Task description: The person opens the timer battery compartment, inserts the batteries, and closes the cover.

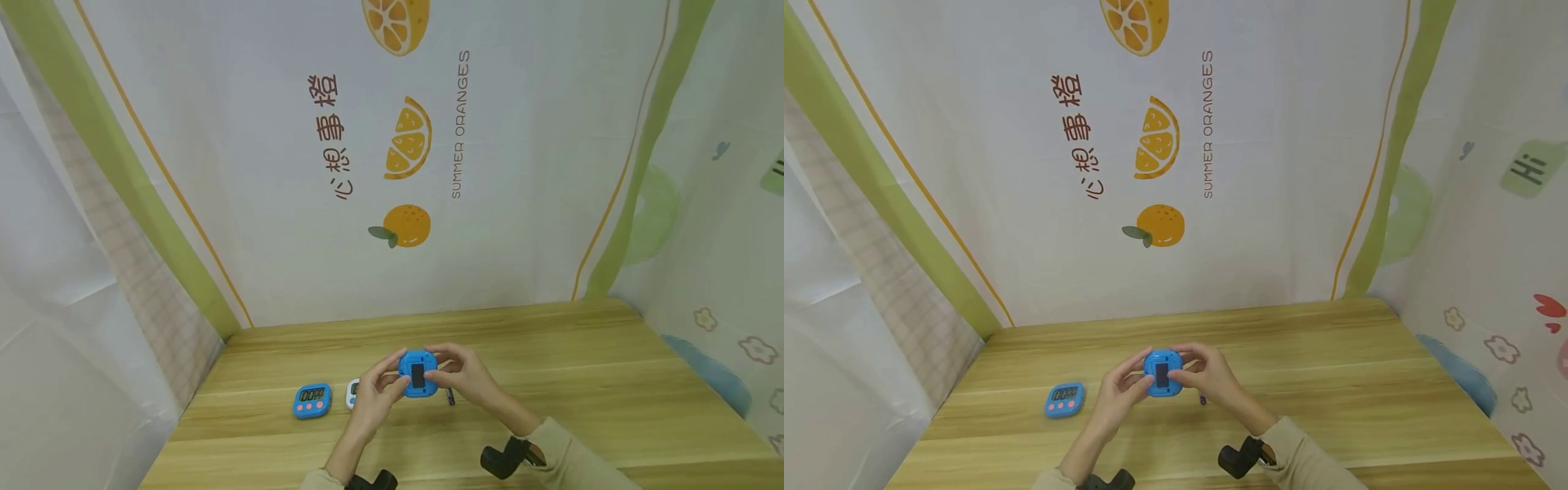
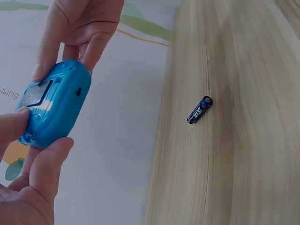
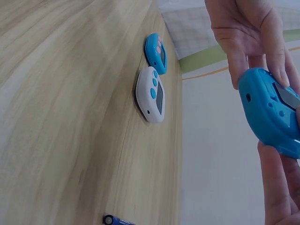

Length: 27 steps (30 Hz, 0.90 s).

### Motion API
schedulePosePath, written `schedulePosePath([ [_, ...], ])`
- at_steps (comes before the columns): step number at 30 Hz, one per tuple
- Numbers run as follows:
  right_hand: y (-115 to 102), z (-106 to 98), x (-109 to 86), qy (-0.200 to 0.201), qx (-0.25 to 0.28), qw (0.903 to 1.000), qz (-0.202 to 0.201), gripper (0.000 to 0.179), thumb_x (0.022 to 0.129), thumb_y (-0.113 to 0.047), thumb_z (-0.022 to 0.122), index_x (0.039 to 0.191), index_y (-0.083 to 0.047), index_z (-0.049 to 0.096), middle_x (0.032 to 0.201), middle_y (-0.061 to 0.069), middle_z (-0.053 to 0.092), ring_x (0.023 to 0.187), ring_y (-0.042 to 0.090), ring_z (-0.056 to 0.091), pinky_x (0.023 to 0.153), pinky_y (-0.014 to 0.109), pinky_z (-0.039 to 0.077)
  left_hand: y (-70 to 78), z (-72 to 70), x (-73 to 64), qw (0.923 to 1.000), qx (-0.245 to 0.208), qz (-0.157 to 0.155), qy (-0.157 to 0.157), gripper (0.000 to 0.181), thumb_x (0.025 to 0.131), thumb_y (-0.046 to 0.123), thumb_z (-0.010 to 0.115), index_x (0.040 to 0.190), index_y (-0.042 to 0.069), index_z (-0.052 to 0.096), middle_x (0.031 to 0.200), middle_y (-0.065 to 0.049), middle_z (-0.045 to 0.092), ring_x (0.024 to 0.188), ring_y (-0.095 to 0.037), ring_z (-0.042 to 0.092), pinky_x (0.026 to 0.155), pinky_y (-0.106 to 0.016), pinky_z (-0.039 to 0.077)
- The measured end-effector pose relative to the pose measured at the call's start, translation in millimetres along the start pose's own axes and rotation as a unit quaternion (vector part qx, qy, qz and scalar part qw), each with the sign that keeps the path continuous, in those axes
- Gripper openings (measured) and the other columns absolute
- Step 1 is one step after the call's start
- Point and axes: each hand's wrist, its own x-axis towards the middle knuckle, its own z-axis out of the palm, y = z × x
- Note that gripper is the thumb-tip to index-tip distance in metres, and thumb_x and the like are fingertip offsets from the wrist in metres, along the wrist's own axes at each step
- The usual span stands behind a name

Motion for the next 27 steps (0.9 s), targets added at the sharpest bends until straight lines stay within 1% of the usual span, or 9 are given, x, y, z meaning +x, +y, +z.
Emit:
schedulePosePath([
  [5, -19, 2, -0.5, 0.013, -0.003, 0.9998, 0.017, 0.035, 0.079, 0.000, 0.063, 0.111, 0.010, 0.053, 0.087, 0.019, 0.056, 0.061, 0.020, 0.062, 0.056, 0.032, 0.055, 0.7, 1.0, 0.3, 1.0000, 0.004, -0.008, 0.003, 0.043, 0.087, 0.008, 0.055, 0.129, 0.005, 0.045, 0.110, -0.019, 0.050, 0.097, -0.025, 0.055, 0.073, -0.031, 0.052],
  [7, -21, 2, 0.0, 0.013, -0.010, 0.9996, 0.024, 0.034, 0.079, -0.001, 0.064, 0.110, 0.009, 0.054, 0.086, 0.018, 0.056, 0.060, 0.019, 0.061, 0.056, 0.033, 0.055, 0.6, 1.1, 0.6, 0.9999, 0.001, -0.013, 0.004, 0.043, 0.087, 0.008, 0.055, 0.129, 0.006, 0.046, 0.110, -0.019, 0.050, 0.097, -0.026, 0.055, 0.074, -0.031, 0.052],
  [12, -23, -1, 1.0, -0.006, -0.004, 0.9993, 0.036, 0.033, 0.081, 0.000, 0.062, 0.112, 0.009, 0.053, 0.089, 0.017, 0.056, 0.060, 0.020, 0.062, 0.057, 0.031, 0.055, 0.3, 0.7, 0.6, 0.9999, -0.005, -0.017, 0.002, 0.043, 0.087, 0.005, 0.054, 0.129, 0.007, 0.045, 0.111, -0.018, 0.049, 0.097, -0.027, 0.055, 0.074, -0.032, 0.052],
  [16, -22, -4, 0.9, -0.025, 0.006, 0.9988, 0.041, 0.034, 0.082, 0.000, 0.060, 0.113, 0.008, 0.052, 0.092, 0.016, 0.054, 0.062, 0.021, 0.062, 0.061, 0.036, 0.055, 2.8, 0.9, 0.1, 0.9998, -0.006, -0.020, -0.004, 0.044, 0.087, 0.005, 0.055, 0.130, 0.005, 0.045, 0.110, -0.019, 0.049, 0.095, -0.024, 0.056, 0.073, -0.031, 0.053],
  [18, -21, -5, 0.8, -0.033, 0.006, 0.9986, 0.040, 0.034, 0.083, -0.001, 0.060, 0.114, 0.008, 0.051, 0.092, 0.017, 0.054, 0.062, 0.021, 0.062, 0.062, 0.038, 0.054, 6.0, 1.4, -0.1, 0.9998, -0.009, -0.018, -0.009, 0.044, 0.087, 0.004, 0.055, 0.129, 0.003, 0.044, 0.109, -0.020, 0.049, 0.094, -0.023, 0.056, 0.072, -0.031, 0.053],
  [23, -19, -10, 0.4, -0.048, 0.014, 0.9983, 0.031, 0.033, 0.084, 0.000, 0.058, 0.115, 0.009, 0.050, 0.093, 0.019, 0.053, 0.064, 0.019, 0.063, 0.064, 0.044, 0.053, 22.8, 5.4, -2.9, 0.9997, -0.008, -0.013, -0.020, 0.043, 0.087, 0.002, 0.055, 0.128, -0.002, 0.044, 0.107, -0.024, 0.048, 0.092, -0.025, 0.057, 0.072, -0.032, 0.053],
  [25, -19, -11, 0.1, -0.054, 0.021, 0.9980, 0.025, 0.033, 0.084, 0.001, 0.057, 0.115, 0.010, 0.050, 0.093, 0.021, 0.053, 0.065, 0.019, 0.063, 0.064, 0.046, 0.052, 29.0, 7.2, -4.7, 0.9996, -0.008, -0.014, -0.023, 0.043, 0.086, 0.002, 0.055, 0.127, -0.002, 0.044, 0.106, -0.024, 0.048, 0.091, -0.025, 0.057, 0.073, -0.032, 0.053],
  [27, -18, -12, 0.0, -0.061, 0.026, 0.9976, 0.020, 0.033, 0.084, 0.002, 0.056, 0.115, 0.011, 0.049, 0.093, 0.022, 0.052, 0.066, 0.019, 0.063, 0.063, 0.047, 0.052, 31.3, 8.2, -5.4, 0.9995, -0.014, -0.016, -0.025, 0.043, 0.086, 0.001, 0.055, 0.127, -0.003, 0.044, 0.106, -0.023, 0.048, 0.092, -0.026, 0.057, 0.073, -0.033, 0.052],
])
